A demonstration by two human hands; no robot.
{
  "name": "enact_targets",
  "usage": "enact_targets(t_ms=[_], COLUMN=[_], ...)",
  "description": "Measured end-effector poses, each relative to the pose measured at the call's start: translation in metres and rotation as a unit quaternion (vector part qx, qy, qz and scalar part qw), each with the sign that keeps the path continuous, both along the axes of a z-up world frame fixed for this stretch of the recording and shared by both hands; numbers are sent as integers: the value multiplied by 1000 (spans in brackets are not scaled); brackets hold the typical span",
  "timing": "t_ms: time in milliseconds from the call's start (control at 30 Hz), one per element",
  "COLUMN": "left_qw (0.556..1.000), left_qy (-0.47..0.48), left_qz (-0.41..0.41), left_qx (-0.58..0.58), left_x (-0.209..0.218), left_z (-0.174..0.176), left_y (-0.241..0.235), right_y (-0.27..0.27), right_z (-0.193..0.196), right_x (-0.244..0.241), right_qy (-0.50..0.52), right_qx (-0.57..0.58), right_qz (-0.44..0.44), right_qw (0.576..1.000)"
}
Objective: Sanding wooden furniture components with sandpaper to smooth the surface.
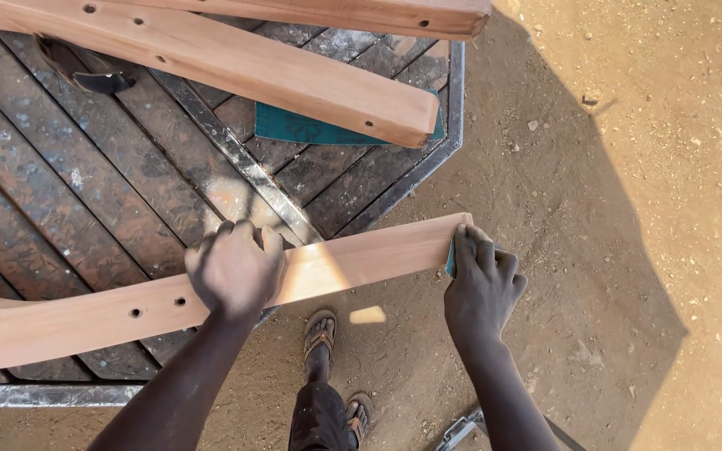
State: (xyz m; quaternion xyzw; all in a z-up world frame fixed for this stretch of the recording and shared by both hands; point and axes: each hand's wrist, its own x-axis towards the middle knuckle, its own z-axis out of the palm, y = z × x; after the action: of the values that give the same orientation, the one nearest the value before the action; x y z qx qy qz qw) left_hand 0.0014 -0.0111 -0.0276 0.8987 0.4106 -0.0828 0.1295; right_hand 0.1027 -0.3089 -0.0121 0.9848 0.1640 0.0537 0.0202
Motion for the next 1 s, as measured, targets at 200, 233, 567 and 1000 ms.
enact_targets(t_ms=[200, 233, 567, 1000], left_qw=[999, 999, 1000, 998], left_qy=[-22, -26, -16, -44], left_qz=[22, 20, -20, 3], left_qx=[-19, -19, 10, 44], left_x=[3, 5, 7, 4], left_z=[1, 4, 3, 1], left_y=[-5, -3, -3, -8], right_y=[32, 28, 15, -7], right_z=[-6, -2, -16, -22], right_x=[-10, -9, -36, -20], right_qy=[-2, -6, -12, -81], right_qx=[23, 22, 66, 42], right_qz=[22, 20, 109, 17], right_qw=[999, 1000, 992, 996])
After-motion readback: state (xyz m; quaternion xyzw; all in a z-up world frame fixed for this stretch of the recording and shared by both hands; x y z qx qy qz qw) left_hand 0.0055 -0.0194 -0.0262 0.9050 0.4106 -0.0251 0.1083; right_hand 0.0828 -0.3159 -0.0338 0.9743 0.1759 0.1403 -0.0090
